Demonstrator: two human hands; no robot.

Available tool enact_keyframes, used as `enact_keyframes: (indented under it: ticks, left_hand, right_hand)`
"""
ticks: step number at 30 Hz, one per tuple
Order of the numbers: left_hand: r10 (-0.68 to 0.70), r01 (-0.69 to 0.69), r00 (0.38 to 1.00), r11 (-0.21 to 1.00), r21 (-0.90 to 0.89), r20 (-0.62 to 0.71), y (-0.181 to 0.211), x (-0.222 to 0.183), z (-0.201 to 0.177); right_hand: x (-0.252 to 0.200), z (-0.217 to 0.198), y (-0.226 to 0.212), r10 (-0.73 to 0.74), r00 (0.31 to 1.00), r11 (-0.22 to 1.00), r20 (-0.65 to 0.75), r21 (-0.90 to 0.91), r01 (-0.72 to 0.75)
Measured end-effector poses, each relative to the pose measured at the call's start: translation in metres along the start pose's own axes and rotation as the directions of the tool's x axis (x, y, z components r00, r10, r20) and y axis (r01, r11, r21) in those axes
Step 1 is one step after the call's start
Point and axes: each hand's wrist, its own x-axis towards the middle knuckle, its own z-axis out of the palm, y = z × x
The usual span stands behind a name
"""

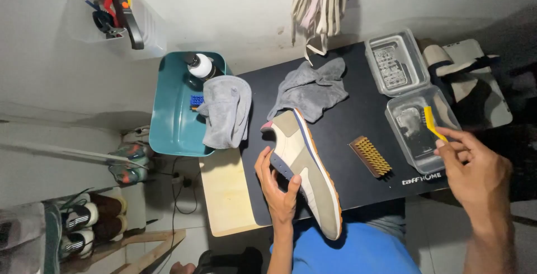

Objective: Cleaning the midsole and sides of a sneaker using a small scraping tool at a repair bench.

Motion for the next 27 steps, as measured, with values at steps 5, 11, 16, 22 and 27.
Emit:
enact_keyframes:
  ticks: [5,11,16,22,27]
  left_hand:
    - [0.014,-0.014,1.000,1.000,-0.015,0.003,0.007,0.006,0.001]
    - [0.048,-0.052,0.998,0.991,-0.125,-0.034,0.012,0.011,0.002]
    - [0.119,-0.124,0.992,0.984,-0.128,-0.043,0.016,0.019,0.001]
    - [0.105,-0.101,0.994,0.988,-0.114,0.030,0.017,0.020,0.005]
    - [0.086,-0.081,0.995,0.992,-0.100,0.042,0.006,0.015,0.010]
  right_hand:
    - [0.015,0.001,0.027,-0.004,1.000,0.995,-0.024,0.100,0.006]
    - [0.018,-0.005,0.003,-0.079,0.997,0.996,0.007,0.045,0.079]
    - [0.026,0.006,0.002,-0.180,0.978,0.983,0.101,-0.025,0.184]
    - [0.029,0.031,-0.035,-0.557,0.789,0.824,0.258,0.055,0.564]
    - [0.035,0.042,-0.075,-0.689,0.667,0.717,0.283,0.132,0.684]
